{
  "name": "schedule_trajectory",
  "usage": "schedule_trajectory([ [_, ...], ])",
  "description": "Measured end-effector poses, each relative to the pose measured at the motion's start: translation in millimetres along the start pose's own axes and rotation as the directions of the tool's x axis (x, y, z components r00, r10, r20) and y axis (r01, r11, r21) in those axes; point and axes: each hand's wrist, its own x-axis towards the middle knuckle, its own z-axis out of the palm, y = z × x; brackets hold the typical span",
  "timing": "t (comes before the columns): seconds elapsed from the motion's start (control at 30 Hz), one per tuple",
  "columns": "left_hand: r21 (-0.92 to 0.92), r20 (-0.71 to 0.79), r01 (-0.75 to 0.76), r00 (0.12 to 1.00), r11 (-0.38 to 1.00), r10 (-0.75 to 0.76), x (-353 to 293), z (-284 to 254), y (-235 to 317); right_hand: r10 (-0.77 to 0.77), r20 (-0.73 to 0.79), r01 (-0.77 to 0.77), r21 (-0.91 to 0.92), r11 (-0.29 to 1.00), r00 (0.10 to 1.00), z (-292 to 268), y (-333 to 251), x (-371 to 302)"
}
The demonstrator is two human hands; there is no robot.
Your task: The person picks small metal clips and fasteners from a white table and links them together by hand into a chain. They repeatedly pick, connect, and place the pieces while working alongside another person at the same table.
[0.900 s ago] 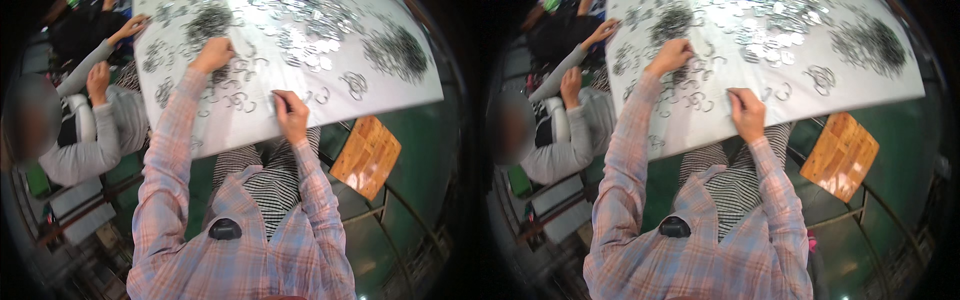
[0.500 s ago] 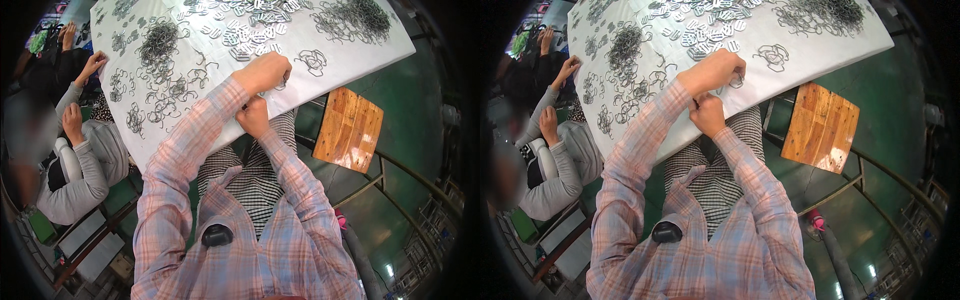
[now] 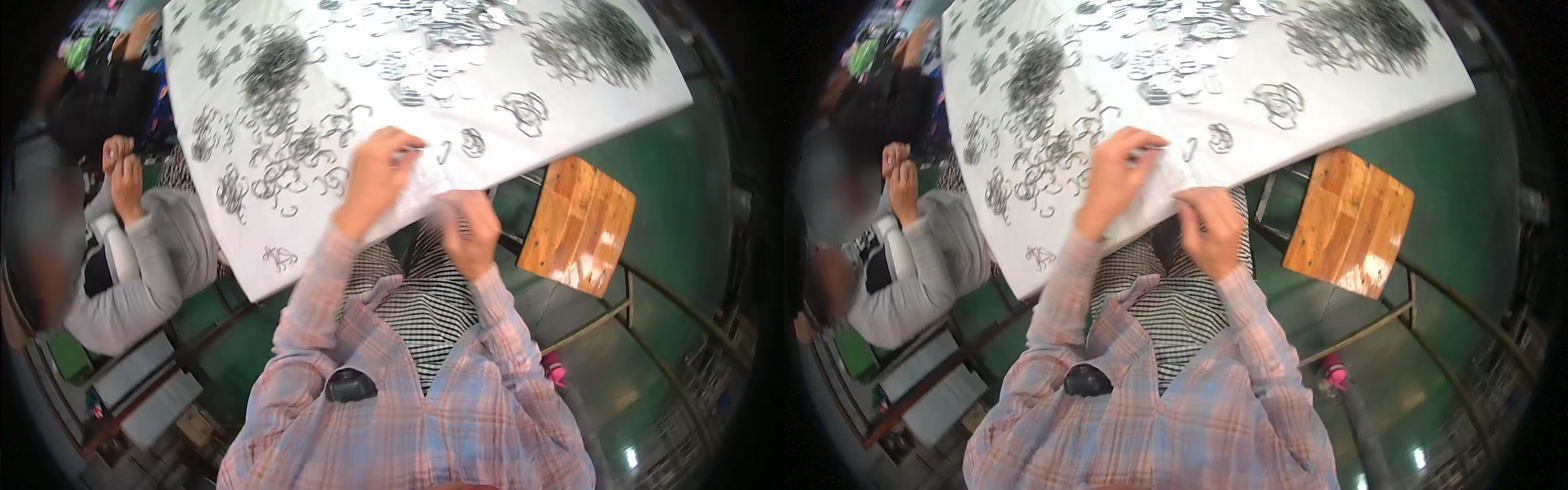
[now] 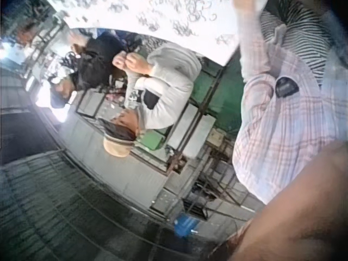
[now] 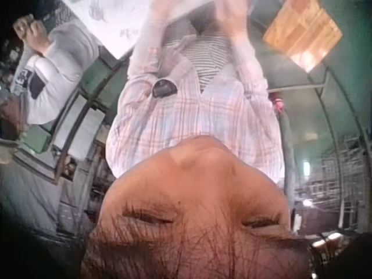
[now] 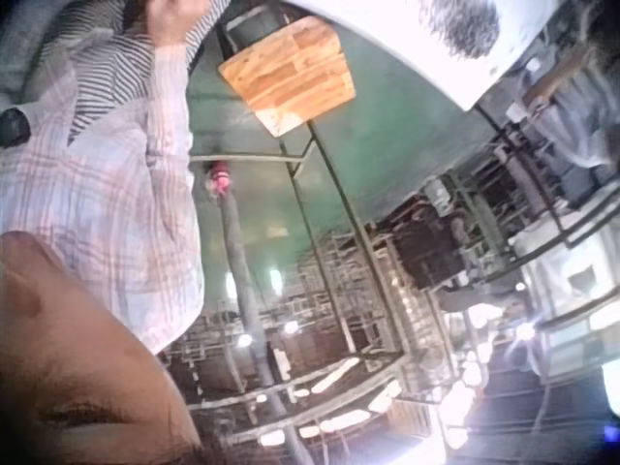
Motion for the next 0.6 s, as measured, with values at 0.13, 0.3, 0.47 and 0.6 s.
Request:
schedule_trajectory([
  [0.13, 0.285, -0.072, -0.239, 0.960, 0.928, 0.269, -9.4, 55.1, 4.1, 0.100, -0.059, -0.104, -0.080, 0.991, 0.993, -24.9, 9.5, -0.1],
  [0.3, 0.512, -0.153, -0.107, 0.965, 0.852, 0.214, -47.6, 37.7, -12.6, 0.015, -0.014, -0.017, -0.124, 0.992, 1.000, -24.0, 6.1, 4.1],
  [0.47, 0.473, -0.171, -0.085, 0.968, 0.877, 0.186, -93.2, -5.4, -38.6, 0.065, 0.112, -0.060, -0.047, 0.997, 0.992, 6.8, -2.9, 1.8],
  [0.6, 0.438, -0.357, 0.079, 0.929, 0.895, 0.093, -93.4, -43.5, -72.0, 0.123, 0.194, -0.132, 0.033, 0.991, 0.973, 34.9, -6.8, 2.2],
])
